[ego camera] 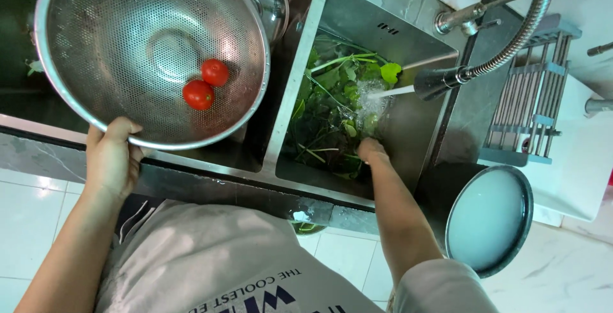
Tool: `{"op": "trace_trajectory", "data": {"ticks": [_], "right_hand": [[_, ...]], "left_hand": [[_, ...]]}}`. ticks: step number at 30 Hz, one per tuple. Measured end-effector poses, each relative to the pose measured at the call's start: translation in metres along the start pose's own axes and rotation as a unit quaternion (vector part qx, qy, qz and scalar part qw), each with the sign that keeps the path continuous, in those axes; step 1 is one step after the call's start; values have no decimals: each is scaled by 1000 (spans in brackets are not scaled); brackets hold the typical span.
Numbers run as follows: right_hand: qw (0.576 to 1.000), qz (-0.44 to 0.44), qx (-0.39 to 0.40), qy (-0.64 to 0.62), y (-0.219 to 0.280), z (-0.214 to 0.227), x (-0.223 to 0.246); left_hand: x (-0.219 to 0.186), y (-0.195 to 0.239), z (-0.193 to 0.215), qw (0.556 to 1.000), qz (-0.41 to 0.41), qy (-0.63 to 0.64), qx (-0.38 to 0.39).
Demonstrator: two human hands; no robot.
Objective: Washing tomatoes, garlic, and leafy greens in a kitchen sink.
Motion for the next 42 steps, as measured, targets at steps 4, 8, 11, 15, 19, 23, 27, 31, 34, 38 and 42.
{"op": "trace_trajectory", "data": {"ticks": [4, 8, 11, 15, 19, 23, 27, 31, 34, 38, 42], "right_hand": [[982, 3, 117, -146, 98, 99, -5], [855, 122, 127, -488, 171, 185, 4], [965, 152, 19, -213, 65, 108, -27], [997, -31, 39, -54, 99, 91, -3], [999, 13, -36, 32, 70, 19, 12], [997, -3, -42, 62, 62, 45, 2], [744, 139, 91, -647, 110, 151, -14], [440, 232, 206, -843, 153, 226, 3], [263, 342, 272, -860, 139, 240, 8], [142, 338, 321, -873, 148, 252, 14], [245, 274, 267, -890, 187, 251, 19]], "left_hand": [[-3, 1, -3, 1000, 3, 5, 14], [-6, 1, -6, 1000, -1, 5, 21], [-7, 2, -6, 1000, -1, 5, 26], [-3, 0, -1, 1000, 5, -1, 13], [-5, 1, -2, 1000, 3, 17, 15], [-6, 0, -5, 1000, 4, 19, 14], [-7, 2, -6, 1000, 13, 4, 11], [-14, 4, -12, 1000, 12, 1, 21], [-13, 4, -9, 999, 5, 28, 21], [2, -2, 5, 1000, 4, 5, 30], [-9, 2, -7, 1000, 5, 13, 21]]}}
Point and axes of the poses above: each hand's wrist, its own y-axis away from the middle knuckle, its own z-axis out of the back of the hand, x = y × z, the point moved 3 cm from there along -y, towards the middle knuckle, and after that the axes turned 9 degrees about -z, right-handed, at the moved point
